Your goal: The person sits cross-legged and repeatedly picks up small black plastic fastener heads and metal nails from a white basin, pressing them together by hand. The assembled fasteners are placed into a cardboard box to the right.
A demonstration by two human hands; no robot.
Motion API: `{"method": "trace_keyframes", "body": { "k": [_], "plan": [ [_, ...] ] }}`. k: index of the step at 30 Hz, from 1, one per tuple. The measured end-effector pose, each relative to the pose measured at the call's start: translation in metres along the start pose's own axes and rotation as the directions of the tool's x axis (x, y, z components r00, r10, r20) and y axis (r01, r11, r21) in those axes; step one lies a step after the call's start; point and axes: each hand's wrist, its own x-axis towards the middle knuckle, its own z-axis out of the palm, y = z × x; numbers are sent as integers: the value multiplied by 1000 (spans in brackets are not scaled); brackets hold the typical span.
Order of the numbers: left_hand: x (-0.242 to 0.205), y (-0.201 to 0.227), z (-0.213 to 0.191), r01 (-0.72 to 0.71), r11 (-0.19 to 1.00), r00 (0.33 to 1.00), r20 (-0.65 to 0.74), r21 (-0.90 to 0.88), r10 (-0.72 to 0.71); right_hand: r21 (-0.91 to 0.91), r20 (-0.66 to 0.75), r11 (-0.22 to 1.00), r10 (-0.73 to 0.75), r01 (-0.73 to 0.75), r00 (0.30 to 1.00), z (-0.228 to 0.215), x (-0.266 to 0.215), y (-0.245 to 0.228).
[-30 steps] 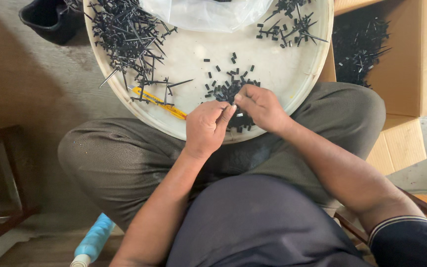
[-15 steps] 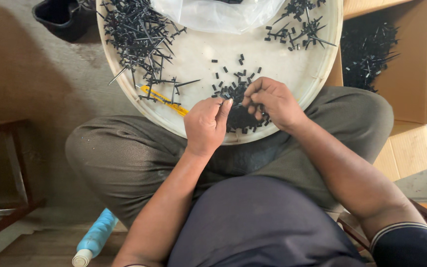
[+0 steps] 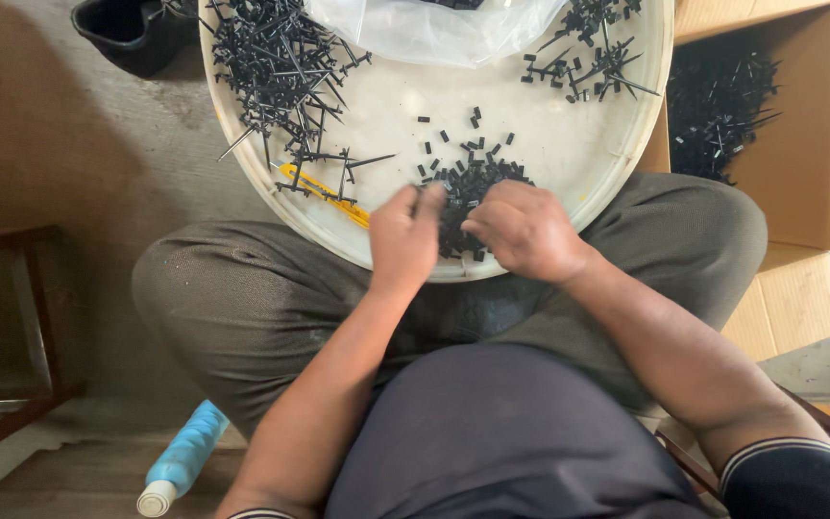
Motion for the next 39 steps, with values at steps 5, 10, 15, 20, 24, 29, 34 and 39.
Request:
{"method": "trace_keyframes", "body": {
  "k": [5,10,15,20,24,29,34,39],
  "plan": [
    [15,-6,-26,95,924,971,-169,-371,-168,49,-31,972,233,-231,972,-13,5,4],
    [14,19,-55,-303,901,886,-256,311,387,-16,-3,1000,26,-26,1000,-11,10,-1],
    [26,21,-73,-64,884,891,-373,463,260,-40,-204,877,462,-479,863,-38,17,24],
    [28,13,-72,-145,896,860,-394,419,324,-275,-245,833,423,-481,872,-63,37,74],
    [25,19,-67,-290,858,801,-383,424,460,-443,-221,823,284,-356,933,-65,52,86],
    [-4,48,-51,-370,797,860,-149,478,489,-369,-219,873,253,-320,942,-76,39,42],
    [-10,80,-6,-617,613,774,241,494,585,-318,-89,931,157,-177,984,-82,30,-24],
    [-11,94,7,-617,556,784,374,557,496,-199,-54,979,39,-49,998,-86,33,-47]
  ]
}}
